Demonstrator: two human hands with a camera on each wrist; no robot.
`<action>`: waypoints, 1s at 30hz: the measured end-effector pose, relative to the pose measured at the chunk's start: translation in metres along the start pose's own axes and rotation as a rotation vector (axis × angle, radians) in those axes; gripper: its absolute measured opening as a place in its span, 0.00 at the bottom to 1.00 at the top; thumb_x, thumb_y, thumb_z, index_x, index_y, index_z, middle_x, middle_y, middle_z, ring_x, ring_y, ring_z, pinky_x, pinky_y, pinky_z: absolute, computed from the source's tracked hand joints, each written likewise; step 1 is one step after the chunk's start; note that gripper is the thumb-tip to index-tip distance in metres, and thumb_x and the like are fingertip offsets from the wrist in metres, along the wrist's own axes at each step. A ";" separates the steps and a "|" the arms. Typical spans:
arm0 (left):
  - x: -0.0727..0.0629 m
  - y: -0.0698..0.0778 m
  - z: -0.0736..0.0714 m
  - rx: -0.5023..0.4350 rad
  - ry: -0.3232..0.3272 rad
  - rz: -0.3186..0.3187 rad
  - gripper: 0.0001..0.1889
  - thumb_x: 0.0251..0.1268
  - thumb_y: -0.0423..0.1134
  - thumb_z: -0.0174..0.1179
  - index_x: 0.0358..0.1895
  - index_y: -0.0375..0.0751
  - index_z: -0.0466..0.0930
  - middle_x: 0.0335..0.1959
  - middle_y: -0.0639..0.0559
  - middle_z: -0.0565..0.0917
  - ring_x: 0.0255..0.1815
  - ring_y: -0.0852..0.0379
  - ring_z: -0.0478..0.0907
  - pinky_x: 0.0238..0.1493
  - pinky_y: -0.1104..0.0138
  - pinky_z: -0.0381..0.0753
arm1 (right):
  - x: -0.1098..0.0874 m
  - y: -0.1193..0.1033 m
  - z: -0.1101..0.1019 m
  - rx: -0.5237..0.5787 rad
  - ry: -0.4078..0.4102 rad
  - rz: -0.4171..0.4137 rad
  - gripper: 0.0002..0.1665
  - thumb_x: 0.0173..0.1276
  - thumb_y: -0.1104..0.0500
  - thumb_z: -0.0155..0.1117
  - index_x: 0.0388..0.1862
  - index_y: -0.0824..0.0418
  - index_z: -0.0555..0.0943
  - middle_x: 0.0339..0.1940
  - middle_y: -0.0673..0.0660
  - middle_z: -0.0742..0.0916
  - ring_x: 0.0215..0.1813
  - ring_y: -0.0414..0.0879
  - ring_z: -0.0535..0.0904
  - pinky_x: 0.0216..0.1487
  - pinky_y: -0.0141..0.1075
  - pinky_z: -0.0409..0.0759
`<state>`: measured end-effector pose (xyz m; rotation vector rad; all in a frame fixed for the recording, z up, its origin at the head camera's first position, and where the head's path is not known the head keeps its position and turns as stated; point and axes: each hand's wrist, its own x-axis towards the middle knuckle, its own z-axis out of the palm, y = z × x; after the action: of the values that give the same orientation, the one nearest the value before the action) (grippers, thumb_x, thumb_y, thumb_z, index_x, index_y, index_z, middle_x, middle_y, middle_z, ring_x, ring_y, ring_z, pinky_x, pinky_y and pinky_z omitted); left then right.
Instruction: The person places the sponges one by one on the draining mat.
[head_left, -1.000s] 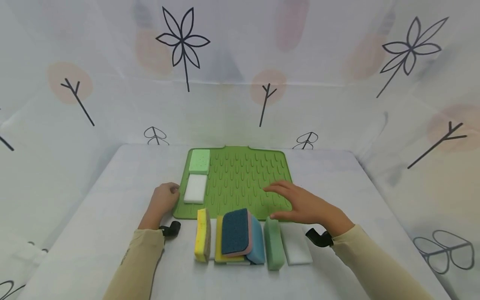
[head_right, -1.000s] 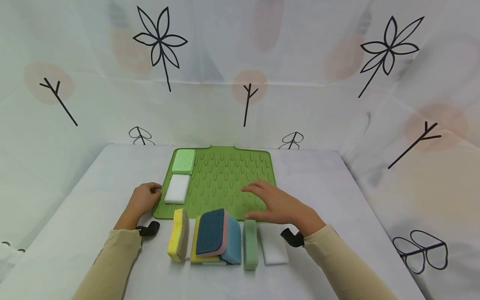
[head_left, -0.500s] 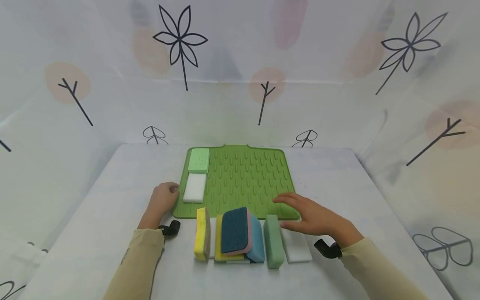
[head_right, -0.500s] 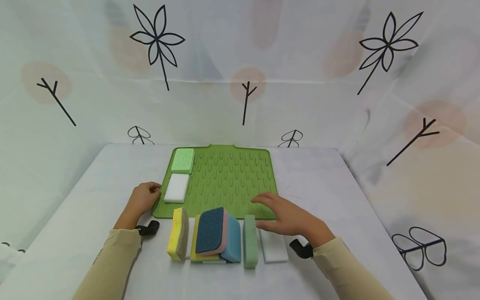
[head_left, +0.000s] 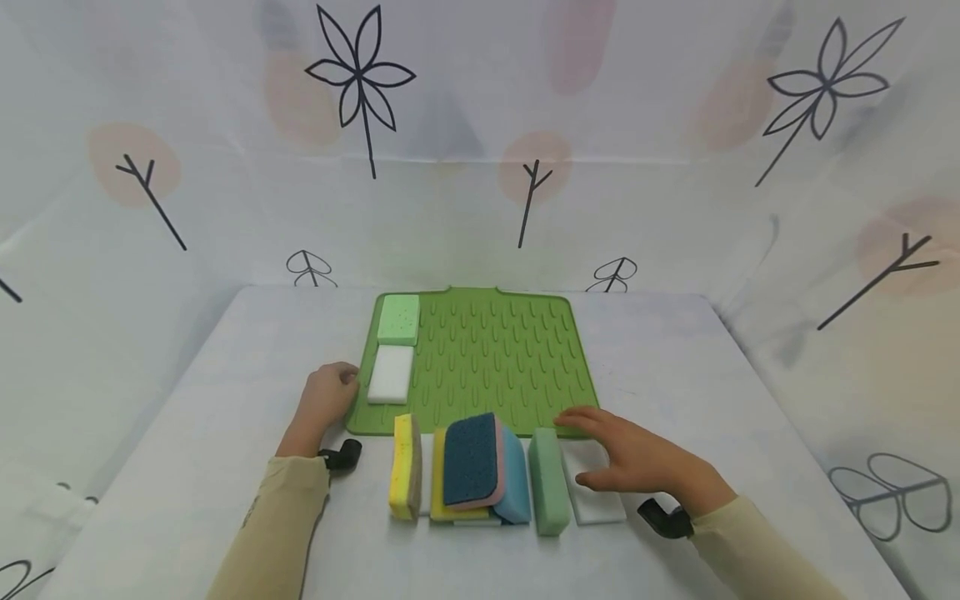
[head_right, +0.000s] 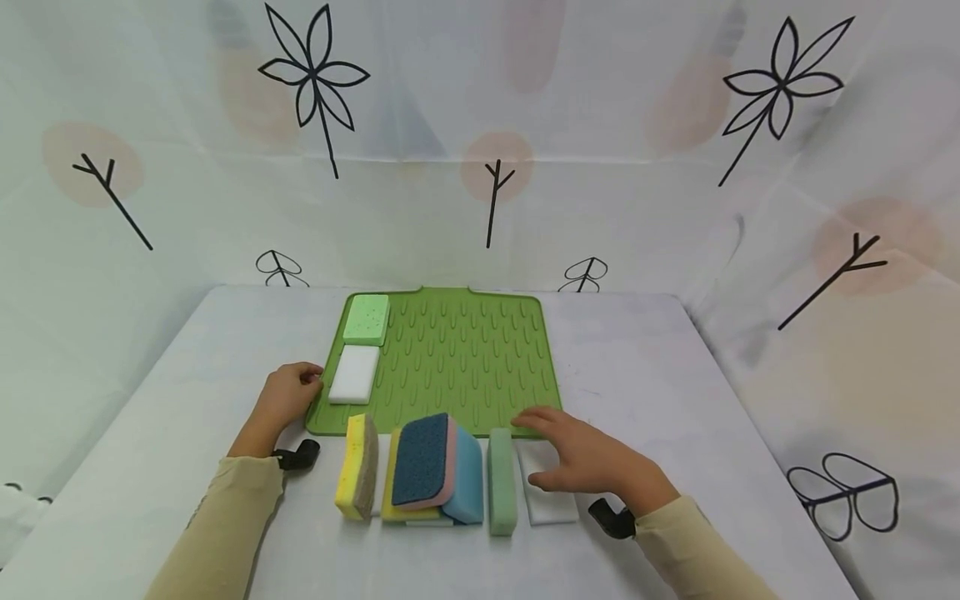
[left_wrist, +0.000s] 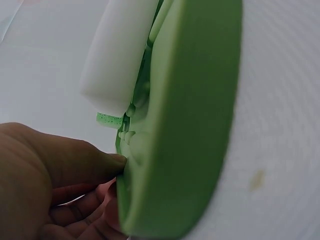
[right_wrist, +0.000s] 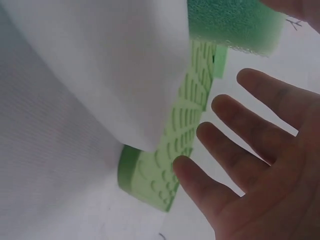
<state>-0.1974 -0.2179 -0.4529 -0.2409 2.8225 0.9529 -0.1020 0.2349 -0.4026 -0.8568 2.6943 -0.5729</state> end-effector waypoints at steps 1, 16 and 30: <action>0.000 0.000 0.000 0.001 0.000 0.003 0.23 0.65 0.36 0.44 0.61 0.32 0.74 0.57 0.35 0.79 0.54 0.43 0.77 0.54 0.51 0.77 | -0.001 0.000 0.001 -0.001 -0.008 0.008 0.42 0.57 0.45 0.70 0.70 0.50 0.69 0.70 0.52 0.72 0.69 0.54 0.70 0.63 0.55 0.73; 0.000 0.000 0.000 0.001 0.000 -0.004 0.23 0.66 0.37 0.44 0.61 0.32 0.74 0.57 0.35 0.78 0.55 0.43 0.76 0.55 0.50 0.77 | -0.014 0.007 0.020 -0.028 -0.052 0.037 0.61 0.40 0.26 0.72 0.72 0.49 0.66 0.73 0.53 0.69 0.72 0.56 0.67 0.64 0.56 0.71; -0.001 0.000 -0.001 0.005 0.005 0.010 0.23 0.66 0.36 0.44 0.61 0.32 0.74 0.58 0.34 0.78 0.57 0.41 0.76 0.56 0.49 0.76 | -0.018 0.006 0.026 -0.093 -0.045 0.019 0.64 0.40 0.33 0.77 0.75 0.50 0.62 0.74 0.51 0.67 0.72 0.51 0.67 0.66 0.51 0.72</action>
<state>-0.1967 -0.2178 -0.4520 -0.2284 2.8332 0.9484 -0.0811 0.2427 -0.4264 -0.8562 2.7029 -0.4223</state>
